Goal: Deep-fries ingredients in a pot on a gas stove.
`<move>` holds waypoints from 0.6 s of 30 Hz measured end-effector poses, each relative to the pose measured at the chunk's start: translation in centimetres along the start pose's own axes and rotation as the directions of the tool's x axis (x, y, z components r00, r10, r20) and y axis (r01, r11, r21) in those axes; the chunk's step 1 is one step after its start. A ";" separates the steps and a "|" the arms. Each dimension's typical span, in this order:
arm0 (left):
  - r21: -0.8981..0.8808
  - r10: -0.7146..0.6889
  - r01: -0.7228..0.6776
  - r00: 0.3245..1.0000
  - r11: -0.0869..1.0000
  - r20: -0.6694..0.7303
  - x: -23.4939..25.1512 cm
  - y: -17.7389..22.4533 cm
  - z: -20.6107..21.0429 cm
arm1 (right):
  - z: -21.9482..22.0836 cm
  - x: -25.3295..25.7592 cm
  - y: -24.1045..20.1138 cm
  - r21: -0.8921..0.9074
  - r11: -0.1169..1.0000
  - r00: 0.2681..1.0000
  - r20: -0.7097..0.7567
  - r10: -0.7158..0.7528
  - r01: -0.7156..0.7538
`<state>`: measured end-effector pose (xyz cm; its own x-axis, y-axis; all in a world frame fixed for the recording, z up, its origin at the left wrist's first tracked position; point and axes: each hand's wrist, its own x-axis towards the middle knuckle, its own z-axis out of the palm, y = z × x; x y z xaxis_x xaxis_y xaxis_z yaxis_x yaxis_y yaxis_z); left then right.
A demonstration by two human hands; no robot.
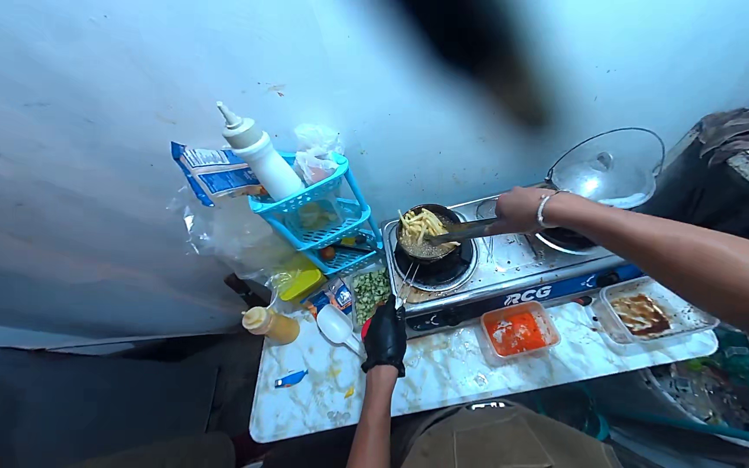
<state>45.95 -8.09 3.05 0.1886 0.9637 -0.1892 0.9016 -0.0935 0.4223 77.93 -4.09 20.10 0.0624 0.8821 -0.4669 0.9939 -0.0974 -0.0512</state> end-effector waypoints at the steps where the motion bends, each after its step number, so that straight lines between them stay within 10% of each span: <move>1: 0.003 0.000 0.000 1.000 1.000 0.003 0.0 0.1 -0.1 | 0.0 0.3 0.9 0.063 0.998 0.999 0.031 0.012 -0.014; 8: 0.023 -0.007 0.006 0.999 1.000 0.047 0.1 0.0 -0.5 | -0.9 0.2 3.5 0.376 0.911 0.972 0.217 0.088 -0.167; 18: 0.031 -0.039 0.036 0.995 0.999 0.088 -0.1 0.5 -1.0 | -5.1 -6.4 -3.2 -0.078 0.993 0.988 -0.131 0.081 -0.092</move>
<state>45.99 -7.96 4.12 0.1870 0.9409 -0.2825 0.9196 -0.0665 0.3871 74.82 -7.09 27.76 0.1545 0.9240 -0.3497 0.9880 -0.1420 0.0615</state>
